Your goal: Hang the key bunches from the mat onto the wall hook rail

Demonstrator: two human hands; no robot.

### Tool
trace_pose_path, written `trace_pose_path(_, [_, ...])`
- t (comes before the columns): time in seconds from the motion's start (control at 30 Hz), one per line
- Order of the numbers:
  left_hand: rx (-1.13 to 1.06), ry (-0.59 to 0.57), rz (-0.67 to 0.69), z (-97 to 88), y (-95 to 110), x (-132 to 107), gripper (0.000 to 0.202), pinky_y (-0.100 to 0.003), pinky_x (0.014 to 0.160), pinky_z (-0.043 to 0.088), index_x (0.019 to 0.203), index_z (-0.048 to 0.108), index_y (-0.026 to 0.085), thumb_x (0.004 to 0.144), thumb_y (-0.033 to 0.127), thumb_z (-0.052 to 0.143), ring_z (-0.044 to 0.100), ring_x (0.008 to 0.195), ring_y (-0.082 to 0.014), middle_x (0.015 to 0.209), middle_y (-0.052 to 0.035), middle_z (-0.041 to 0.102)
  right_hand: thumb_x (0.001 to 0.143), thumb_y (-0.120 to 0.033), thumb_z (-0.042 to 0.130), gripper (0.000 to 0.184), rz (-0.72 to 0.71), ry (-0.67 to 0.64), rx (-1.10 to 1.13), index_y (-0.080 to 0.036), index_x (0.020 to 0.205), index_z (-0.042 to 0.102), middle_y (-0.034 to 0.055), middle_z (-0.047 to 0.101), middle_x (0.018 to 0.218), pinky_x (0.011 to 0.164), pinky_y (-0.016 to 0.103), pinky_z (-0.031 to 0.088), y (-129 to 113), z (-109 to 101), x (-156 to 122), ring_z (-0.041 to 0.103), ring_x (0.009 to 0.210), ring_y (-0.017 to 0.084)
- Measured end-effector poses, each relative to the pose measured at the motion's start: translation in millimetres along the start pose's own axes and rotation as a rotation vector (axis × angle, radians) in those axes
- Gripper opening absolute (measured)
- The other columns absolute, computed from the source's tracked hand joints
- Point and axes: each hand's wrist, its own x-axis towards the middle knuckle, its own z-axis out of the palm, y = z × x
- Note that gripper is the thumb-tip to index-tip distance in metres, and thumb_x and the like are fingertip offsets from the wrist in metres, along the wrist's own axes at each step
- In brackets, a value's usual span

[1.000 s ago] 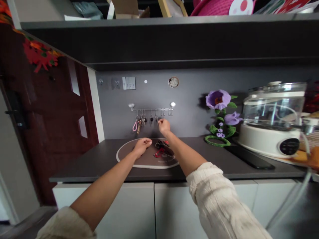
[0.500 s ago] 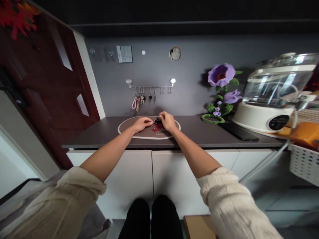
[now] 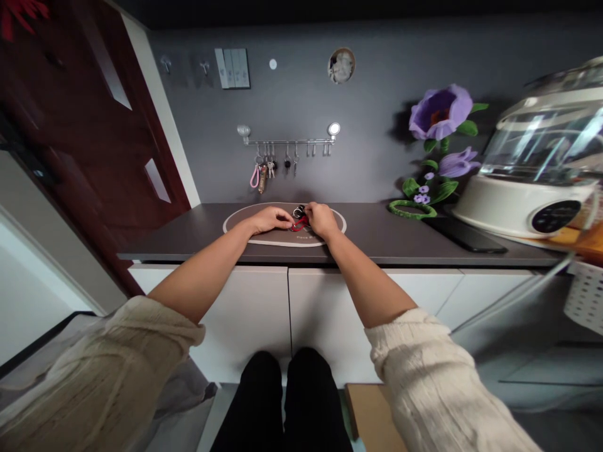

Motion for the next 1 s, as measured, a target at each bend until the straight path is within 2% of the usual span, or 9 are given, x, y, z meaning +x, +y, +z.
trace_pose_path(0.2, [0.034,0.019,-0.002,-0.1,2,-1,0.024,-0.025,0.074,0.038,0.075,0.066,0.013,0.061,0.032,0.065,0.053,0.07,-0.0109,0.076,-0.0023,0.065,0.08,-0.018,0.044,0.021,-0.016,-0.009,-0.022,-0.017,0.084,0.064,0.008,0.066,0.085,0.069,0.022,0.036,-1,0,1,0.056,0.076,0.015])
trace_pose_path(0.43, [-0.047,0.154,0.017,2.6,0,1,0.023,-0.025,0.071,0.038,0.071,0.063,0.012,0.062,0.033,0.064,0.051,0.07,-0.0109,0.074,-0.003,0.062,0.08,-0.019,0.044,0.02,-0.019,0.006,-0.003,-0.018,0.086,0.063,0.0081,0.065,0.085,0.07,0.024,0.037,0,1,2,0.056,0.076,0.016])
trace_pose_path(0.7, [-0.159,0.318,-0.031,1.1,-5,4,0.022,-0.023,0.061,0.036,0.073,0.061,0.012,0.063,0.032,0.063,0.044,0.056,-0.0067,0.062,0.0015,0.057,0.078,-0.017,0.044,0.019,-0.039,0.018,0.01,-0.018,0.083,0.063,0.007,0.065,0.083,0.069,0.023,0.038,-3,-3,0,0.056,0.076,0.016])
trace_pose_path(0.83, [-0.256,0.419,-0.051,1.5,-7,8,0.019,-0.022,0.058,0.037,0.072,0.06,0.012,0.063,0.029,0.065,0.045,0.054,-0.0059,0.061,0.0014,0.057,0.079,-0.019,0.044,0.019,-0.07,0.038,0.082,-0.018,0.085,0.062,0.0062,0.064,0.087,0.073,0.024,0.039,-3,-3,-1,0.056,0.08,0.016])
trace_pose_path(1.0, [-0.462,0.465,-0.019,1.1,-10,13,0.017,-0.023,0.061,0.041,0.07,0.058,0.011,0.062,0.023,0.067,0.049,0.054,-0.0055,0.059,0.0019,0.056,0.079,-0.024,0.046,0.02,-0.108,0.057,0.266,-0.018,0.091,0.06,0.0047,0.064,0.091,0.076,0.025,0.04,-7,-3,-1,0.056,0.082,0.014])
